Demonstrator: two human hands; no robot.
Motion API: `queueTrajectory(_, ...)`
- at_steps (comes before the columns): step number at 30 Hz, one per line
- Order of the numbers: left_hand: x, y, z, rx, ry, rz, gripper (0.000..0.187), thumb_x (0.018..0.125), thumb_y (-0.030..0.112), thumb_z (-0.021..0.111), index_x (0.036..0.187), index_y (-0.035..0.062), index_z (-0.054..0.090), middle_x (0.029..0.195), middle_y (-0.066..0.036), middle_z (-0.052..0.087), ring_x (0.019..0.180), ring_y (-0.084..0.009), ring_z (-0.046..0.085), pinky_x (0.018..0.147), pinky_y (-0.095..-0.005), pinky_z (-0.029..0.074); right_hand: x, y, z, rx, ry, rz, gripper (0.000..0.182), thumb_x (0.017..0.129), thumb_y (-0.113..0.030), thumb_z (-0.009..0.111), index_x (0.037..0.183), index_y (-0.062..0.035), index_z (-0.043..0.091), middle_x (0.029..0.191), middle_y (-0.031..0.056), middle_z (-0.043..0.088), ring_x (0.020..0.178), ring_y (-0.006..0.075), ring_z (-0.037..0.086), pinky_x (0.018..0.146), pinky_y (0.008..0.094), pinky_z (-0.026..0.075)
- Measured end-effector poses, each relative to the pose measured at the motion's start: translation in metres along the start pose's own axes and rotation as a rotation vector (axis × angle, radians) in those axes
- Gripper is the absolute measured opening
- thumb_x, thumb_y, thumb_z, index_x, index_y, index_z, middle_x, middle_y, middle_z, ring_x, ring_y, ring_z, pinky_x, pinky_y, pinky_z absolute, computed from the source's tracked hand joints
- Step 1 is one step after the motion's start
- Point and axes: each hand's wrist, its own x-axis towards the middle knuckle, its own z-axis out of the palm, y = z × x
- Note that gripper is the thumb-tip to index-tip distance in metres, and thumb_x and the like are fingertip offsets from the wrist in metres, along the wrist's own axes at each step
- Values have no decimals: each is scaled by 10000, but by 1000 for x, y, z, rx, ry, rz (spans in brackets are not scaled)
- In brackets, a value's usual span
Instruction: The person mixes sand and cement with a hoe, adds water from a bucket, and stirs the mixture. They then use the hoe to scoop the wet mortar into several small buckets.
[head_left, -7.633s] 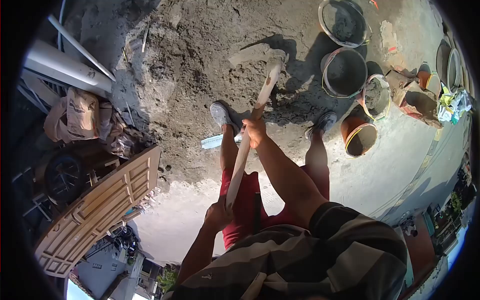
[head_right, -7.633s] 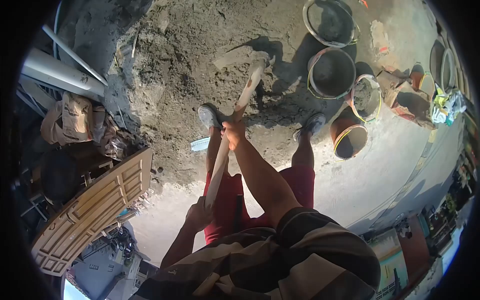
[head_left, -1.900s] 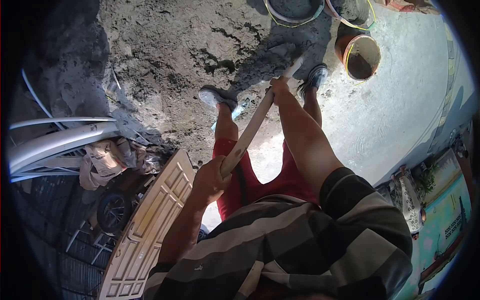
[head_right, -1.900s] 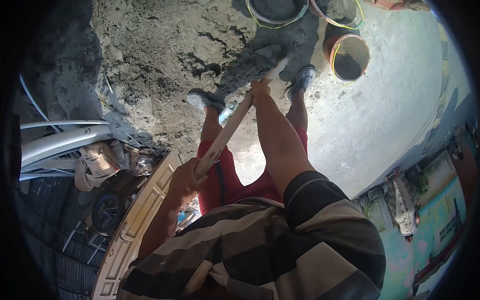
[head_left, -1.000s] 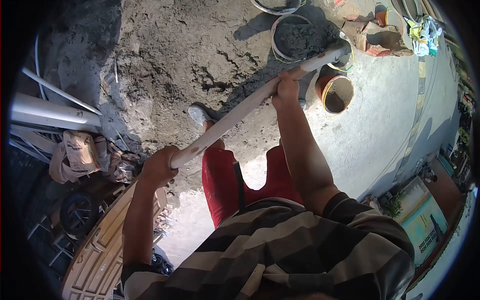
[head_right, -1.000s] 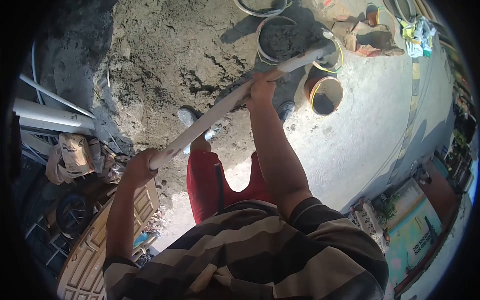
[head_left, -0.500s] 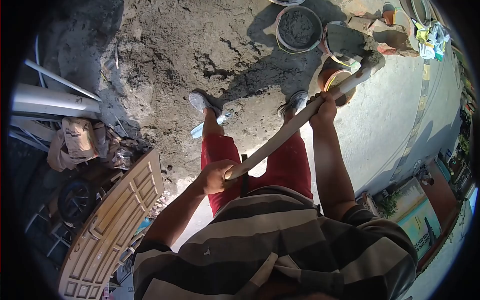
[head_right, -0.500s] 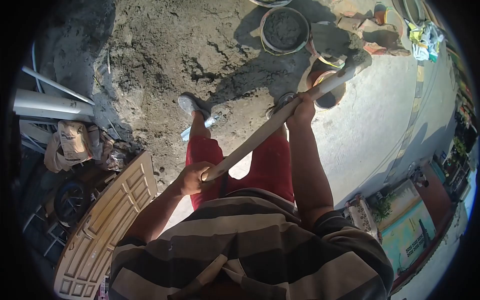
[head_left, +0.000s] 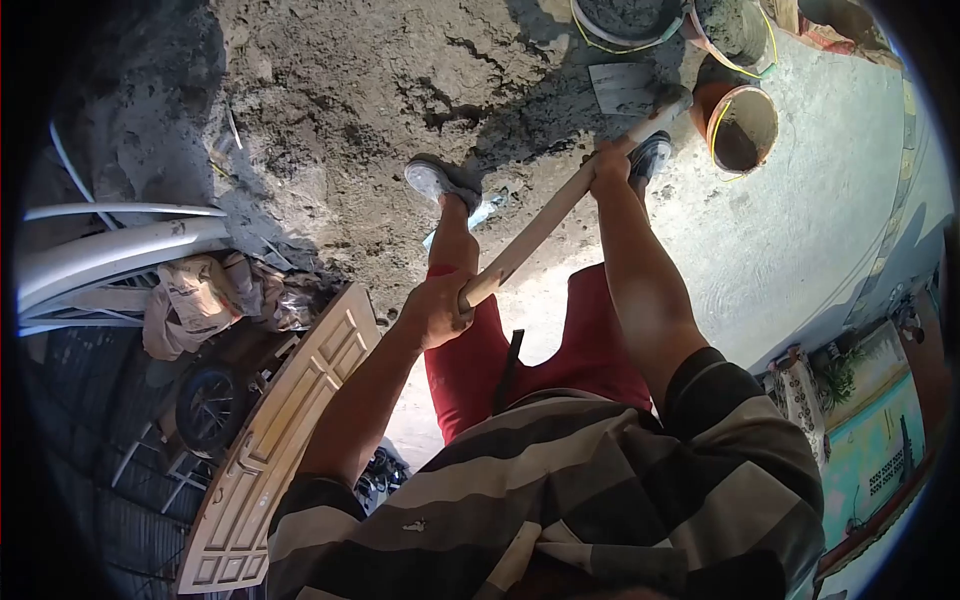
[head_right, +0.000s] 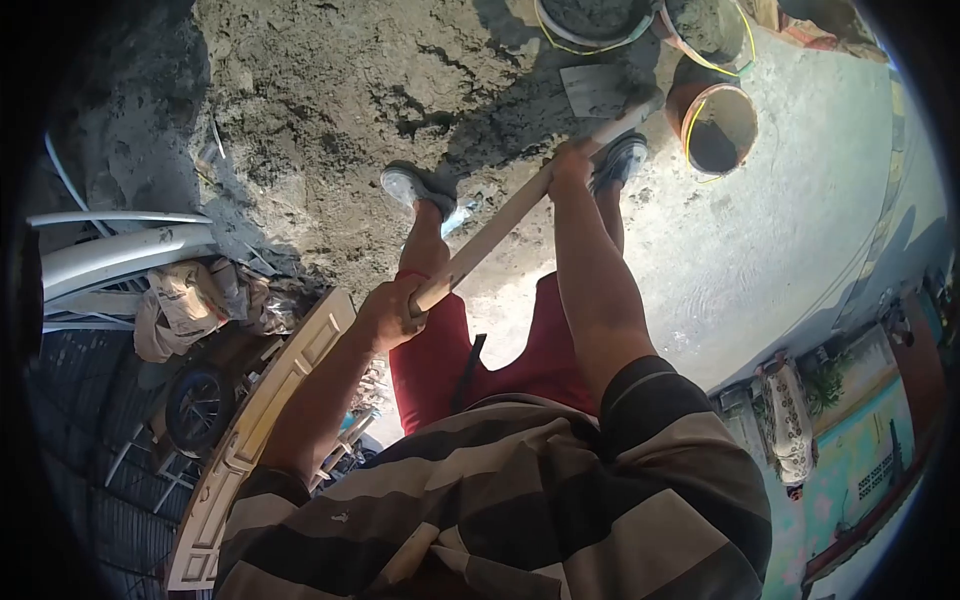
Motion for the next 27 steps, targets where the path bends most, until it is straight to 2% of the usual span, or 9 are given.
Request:
queueTrajectory(4, -22, -8, -29, -48, 27, -97, 337, 742, 181, 637, 1048, 52, 582, 847, -199, 647, 776, -389, 637, 688, -447, 503, -6, 37, 56, -132, 158, -39, 389, 801, -113, 631, 1138, 8, 481, 880, 135, 582, 702, 263, 609, 635, 421, 533)
queueTrajectory(10, -87, -11, -57, -14, -28, -429, 383, 756, 224, 682, 1078, 45, 577, 907, -219, 664, 849, -388, 656, 731, -456, 518, -55, 127, 116, -194, -50, 138, 516, 811, -119, 644, 1258, -3, 415, 1002, 160, 560, 773, 251, 620, 646, 430, 538)
queueTrajectory(11, -86, -1, -58, 1, -17, -450, 390, 762, 237, 687, 1079, 39, 576, 915, -222, 664, 867, -390, 657, 747, -460, 518, -59, 129, 122, -144, -166, 196, 514, 831, -129, 632, 1276, -7, 406, 1031, 158, 552, 786, 251, 620, 654, 438, 540)
queueTrajectory(14, -76, 45, -64, -58, -57, -507, 481, 783, 260, 681, 1170, 13, 540, 966, -245, 653, 915, -400, 650, 804, -460, 509, -48, 112, 132, -294, -208, 300, 444, 859, -129, 605, 1255, -22, 434, 1072, 151, 538, 780, 253, 619, 666, 452, 539)
queueTrajectory(18, -54, 125, -67, -292, 52, -225, 630, 805, 266, 651, 1329, -6, 432, 1057, -265, 622, 975, -405, 628, 864, -436, 486, -44, 43, 96, -326, -444, 315, 419, 893, -85, 544, 1279, -75, 379, 1147, 148, 484, 861, 286, 628, 712, 446, 553)
queueTrajectory(22, -52, 199, -76, -381, 58, 144, 656, 814, 283, 632, 1364, 3, 412, 1090, -251, 607, 983, -387, 618, 864, -428, 480, -55, -10, 38, -182, -594, 345, 258, 880, -105, 523, 1123, -51, 454, 914, 143, 537, 747, 264, 592, 660, 441, 532)
queueTrajectory(23, -55, 216, -79, -375, 10, 152, 671, 810, 331, 641, 1360, 16, 424, 1110, -239, 601, 987, -368, 615, 857, -416, 483, -65, -21, 21, -159, -608, 283, 205, 866, -107, 522, 1046, -31, 462, 827, 140, 518, 701, 252, 569, 605, 427, 520)
queueTrajectory(26, -71, 273, -94, -420, -178, 126, 689, 753, 301, 669, 1336, -7, 467, 1193, -246, 586, 1071, -337, 620, 922, -376, 466, -88, -57, -29, -15, -549, 295, 214, 853, -102, 525, 1035, -12, 455, 829, 142, 521, 693, 250, 573, 570, 416, 512)
queueTrajectory(27, -76, 283, -90, -356, -111, 282, 731, 738, 342, 696, 1336, -11, 467, 1140, -232, 606, 982, -318, 641, 854, -370, 492, -96, -67, -44, 136, -415, 364, 228, 855, -128, 528, 1025, 3, 453, 785, 142, 545, 656, 248, 574, 541, 405, 501)
